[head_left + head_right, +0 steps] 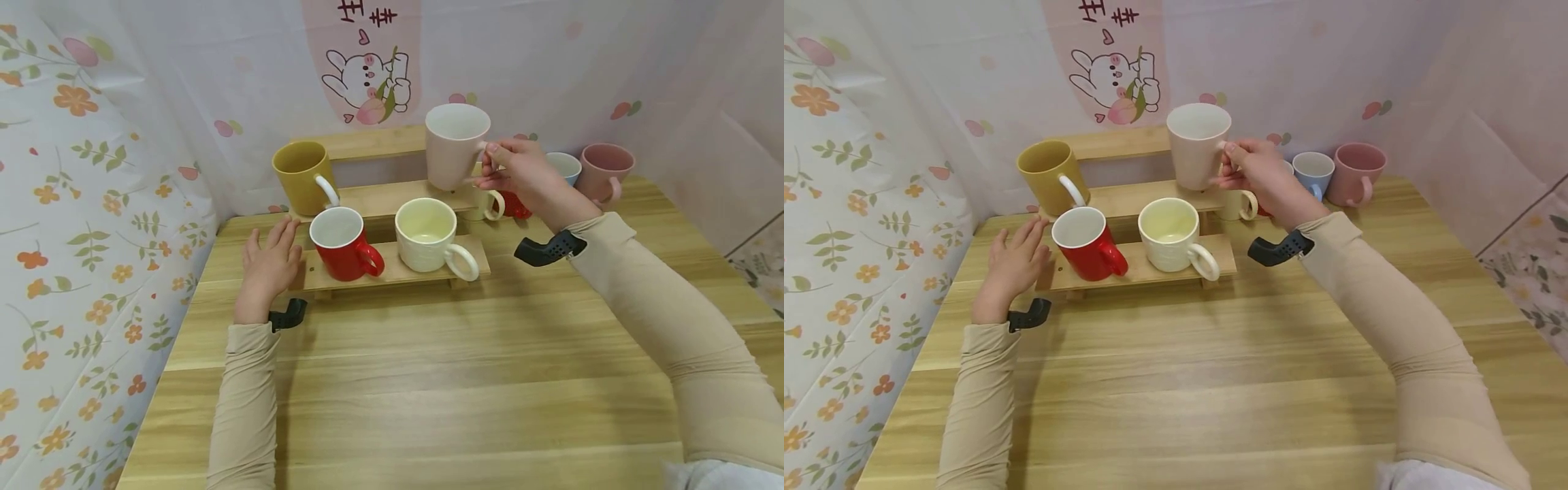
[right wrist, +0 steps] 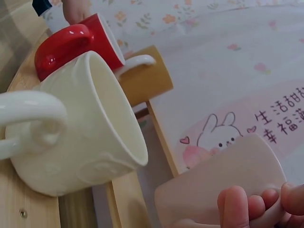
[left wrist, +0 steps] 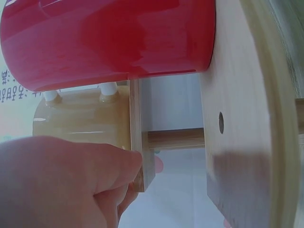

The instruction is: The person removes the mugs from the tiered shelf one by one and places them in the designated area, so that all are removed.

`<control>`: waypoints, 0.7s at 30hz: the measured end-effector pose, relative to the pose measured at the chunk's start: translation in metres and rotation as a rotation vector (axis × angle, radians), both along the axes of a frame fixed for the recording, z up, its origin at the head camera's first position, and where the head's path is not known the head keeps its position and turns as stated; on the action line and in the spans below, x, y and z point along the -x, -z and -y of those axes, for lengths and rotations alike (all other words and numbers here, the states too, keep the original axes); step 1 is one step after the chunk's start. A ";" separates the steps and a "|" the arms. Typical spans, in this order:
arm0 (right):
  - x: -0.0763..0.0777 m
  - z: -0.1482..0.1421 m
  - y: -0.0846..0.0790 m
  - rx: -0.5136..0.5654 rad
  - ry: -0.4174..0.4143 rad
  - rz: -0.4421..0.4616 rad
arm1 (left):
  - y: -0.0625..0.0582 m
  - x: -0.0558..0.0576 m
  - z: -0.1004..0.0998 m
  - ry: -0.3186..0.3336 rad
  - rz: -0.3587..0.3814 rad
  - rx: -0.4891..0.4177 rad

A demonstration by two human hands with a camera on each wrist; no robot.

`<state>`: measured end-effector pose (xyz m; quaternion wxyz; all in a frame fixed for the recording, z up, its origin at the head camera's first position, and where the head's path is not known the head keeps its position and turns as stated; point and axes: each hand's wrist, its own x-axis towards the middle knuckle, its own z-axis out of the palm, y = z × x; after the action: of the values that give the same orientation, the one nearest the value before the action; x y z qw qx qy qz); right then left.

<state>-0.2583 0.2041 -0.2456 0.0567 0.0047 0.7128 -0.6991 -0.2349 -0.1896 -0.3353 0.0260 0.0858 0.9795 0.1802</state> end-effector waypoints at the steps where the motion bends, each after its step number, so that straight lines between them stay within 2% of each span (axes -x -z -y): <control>1: -0.002 -0.004 -0.001 0.013 0.008 -0.001 | 0.000 0.000 0.000 0.000 -0.002 0.003; 5: -0.010 -0.017 -0.001 0.084 0.056 -0.016 | 0.000 0.000 0.000 0.004 -0.007 0.008; 10: -0.020 -0.034 -0.001 0.113 0.100 -0.021 | -0.001 -0.001 0.000 0.007 -0.009 0.006; 21: -0.036 -0.064 0.012 0.191 0.155 -0.026 | -0.001 -0.001 0.000 0.007 -0.002 0.000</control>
<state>-0.2227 0.2677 -0.2581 -0.0065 0.0454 0.6411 -0.7661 -0.2342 -0.1896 -0.3341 0.0256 0.0896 0.9793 0.1799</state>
